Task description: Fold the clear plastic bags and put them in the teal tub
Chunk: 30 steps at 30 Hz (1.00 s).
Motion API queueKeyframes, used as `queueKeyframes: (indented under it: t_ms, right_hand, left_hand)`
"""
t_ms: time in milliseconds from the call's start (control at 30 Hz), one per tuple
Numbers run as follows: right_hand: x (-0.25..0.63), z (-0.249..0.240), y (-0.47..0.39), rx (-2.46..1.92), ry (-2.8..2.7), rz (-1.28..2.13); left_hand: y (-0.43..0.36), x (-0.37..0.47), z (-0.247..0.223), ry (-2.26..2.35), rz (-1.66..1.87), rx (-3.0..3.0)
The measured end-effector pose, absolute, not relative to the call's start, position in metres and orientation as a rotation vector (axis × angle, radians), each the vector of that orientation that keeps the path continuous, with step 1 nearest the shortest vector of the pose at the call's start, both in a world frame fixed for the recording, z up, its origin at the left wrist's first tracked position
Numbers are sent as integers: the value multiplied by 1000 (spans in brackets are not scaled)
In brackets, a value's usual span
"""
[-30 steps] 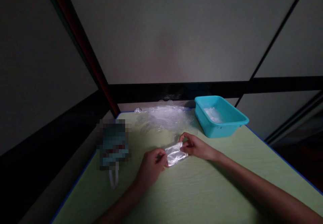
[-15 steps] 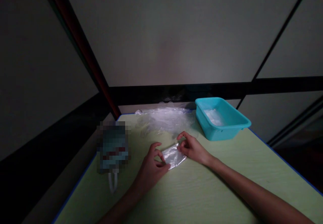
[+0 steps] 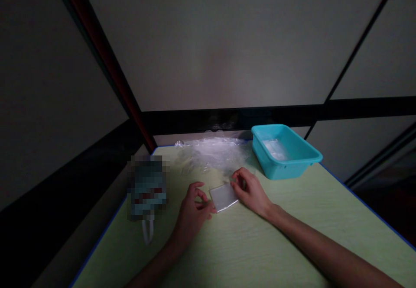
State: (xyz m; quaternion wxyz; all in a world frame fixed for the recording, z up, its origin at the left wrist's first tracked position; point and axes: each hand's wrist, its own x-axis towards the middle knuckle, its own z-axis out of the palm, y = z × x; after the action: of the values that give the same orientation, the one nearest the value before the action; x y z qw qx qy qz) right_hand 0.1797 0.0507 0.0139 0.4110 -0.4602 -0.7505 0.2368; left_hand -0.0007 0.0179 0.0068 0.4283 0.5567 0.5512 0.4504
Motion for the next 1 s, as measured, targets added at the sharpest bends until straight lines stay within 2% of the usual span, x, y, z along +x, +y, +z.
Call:
queueKeyframes:
  t_ms: [233, 367, 467, 600, 1000]
  right_hand:
    - [180, 18, 32, -934, -2237, 451]
    - [175, 15, 29, -964, -2531, 221]
    - [173, 13, 29, -1024, -2640, 139]
    - [174, 12, 29, -1043, -2677, 133]
    - [175, 9, 28, -1039, -2721, 179]
  left_hand:
    - [5, -4, 11, 1405, 1218, 1704]
    - [-4, -1, 10, 1234, 843, 2395]
    - [-6, 1, 6, 1243, 546, 2674]
    - [-4, 1, 2, 1319, 408, 2790]
    - [-6, 2, 4, 1385, 335, 2780]
